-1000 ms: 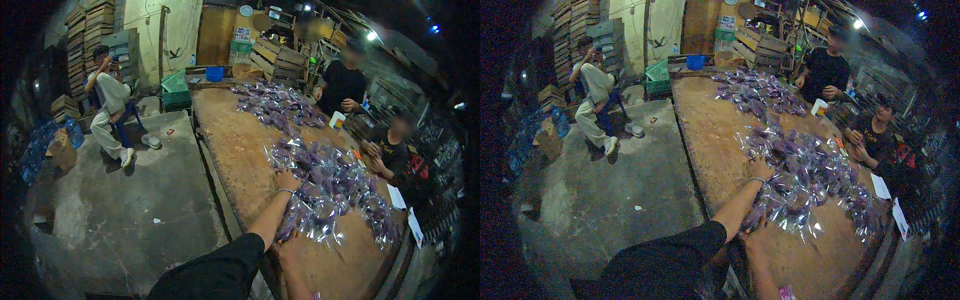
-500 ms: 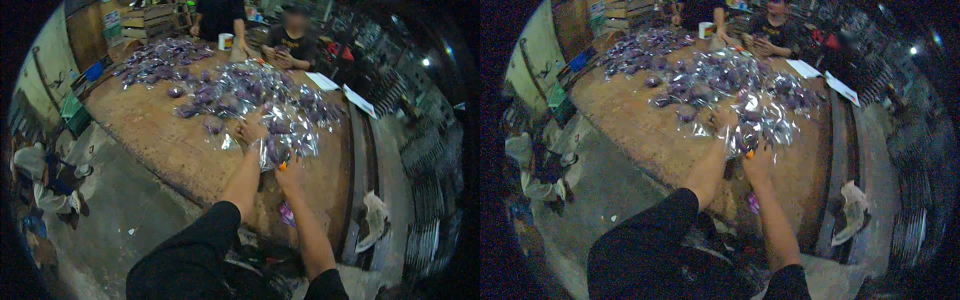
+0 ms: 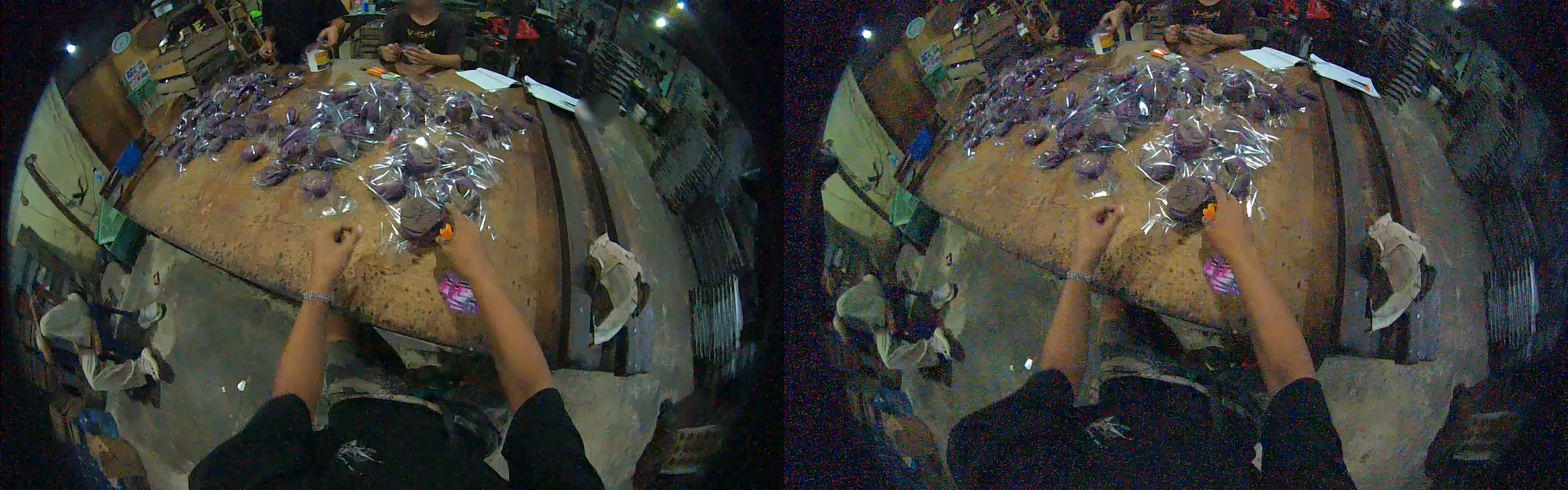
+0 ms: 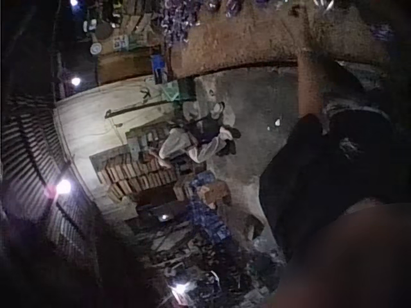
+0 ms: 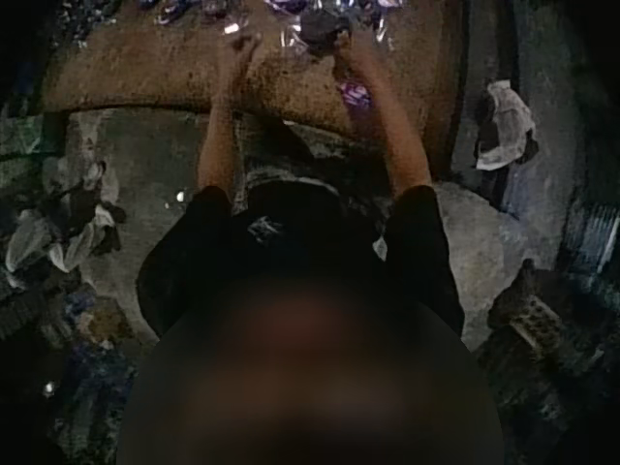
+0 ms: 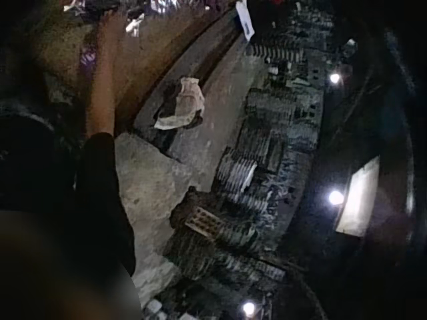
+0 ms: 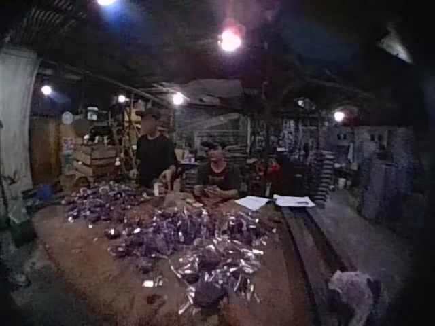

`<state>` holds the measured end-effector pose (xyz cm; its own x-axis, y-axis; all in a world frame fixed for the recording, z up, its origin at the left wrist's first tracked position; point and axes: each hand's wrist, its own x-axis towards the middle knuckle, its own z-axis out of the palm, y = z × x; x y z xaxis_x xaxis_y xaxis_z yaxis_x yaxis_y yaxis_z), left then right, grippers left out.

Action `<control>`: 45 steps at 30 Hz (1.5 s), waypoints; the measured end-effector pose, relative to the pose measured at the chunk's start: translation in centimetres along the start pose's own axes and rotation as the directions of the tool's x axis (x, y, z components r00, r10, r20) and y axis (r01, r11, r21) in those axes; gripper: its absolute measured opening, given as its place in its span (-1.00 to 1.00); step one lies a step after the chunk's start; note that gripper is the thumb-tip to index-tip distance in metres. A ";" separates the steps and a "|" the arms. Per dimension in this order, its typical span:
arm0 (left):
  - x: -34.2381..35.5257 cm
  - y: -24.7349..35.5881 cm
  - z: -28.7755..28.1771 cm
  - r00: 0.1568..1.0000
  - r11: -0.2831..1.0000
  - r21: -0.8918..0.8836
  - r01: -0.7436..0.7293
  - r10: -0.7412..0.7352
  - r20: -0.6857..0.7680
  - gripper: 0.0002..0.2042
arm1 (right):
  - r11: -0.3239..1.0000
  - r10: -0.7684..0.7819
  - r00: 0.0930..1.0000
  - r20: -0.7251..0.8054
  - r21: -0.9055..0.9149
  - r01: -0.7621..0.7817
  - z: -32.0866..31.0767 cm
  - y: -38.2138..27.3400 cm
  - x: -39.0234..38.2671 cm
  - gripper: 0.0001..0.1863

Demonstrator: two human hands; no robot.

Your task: The person sits on the floor and repeatedly picks up purple food items, places them into clear plastic bags, and seals the bags using a handheld heat sealer. The sealed packages are stacked on the table.

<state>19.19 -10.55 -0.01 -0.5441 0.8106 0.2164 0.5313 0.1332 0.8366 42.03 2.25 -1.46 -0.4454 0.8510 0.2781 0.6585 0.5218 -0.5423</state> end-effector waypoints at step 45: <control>-5.5 12.1 -4.2 0.669 0.669 -0.113 -0.735 0.742 0.042 -0.75 | 0.063 0.485 0.842 0.235 0.951 -0.302 -4.8 -4.0 -18.1 -0.43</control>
<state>25.90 -15.80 11.06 0.0574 0.6650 0.7446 0.6819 -0.5709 0.4573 50.37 -14.96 -0.54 -0.1985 0.9562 -0.2153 -0.4012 -0.2797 -0.8722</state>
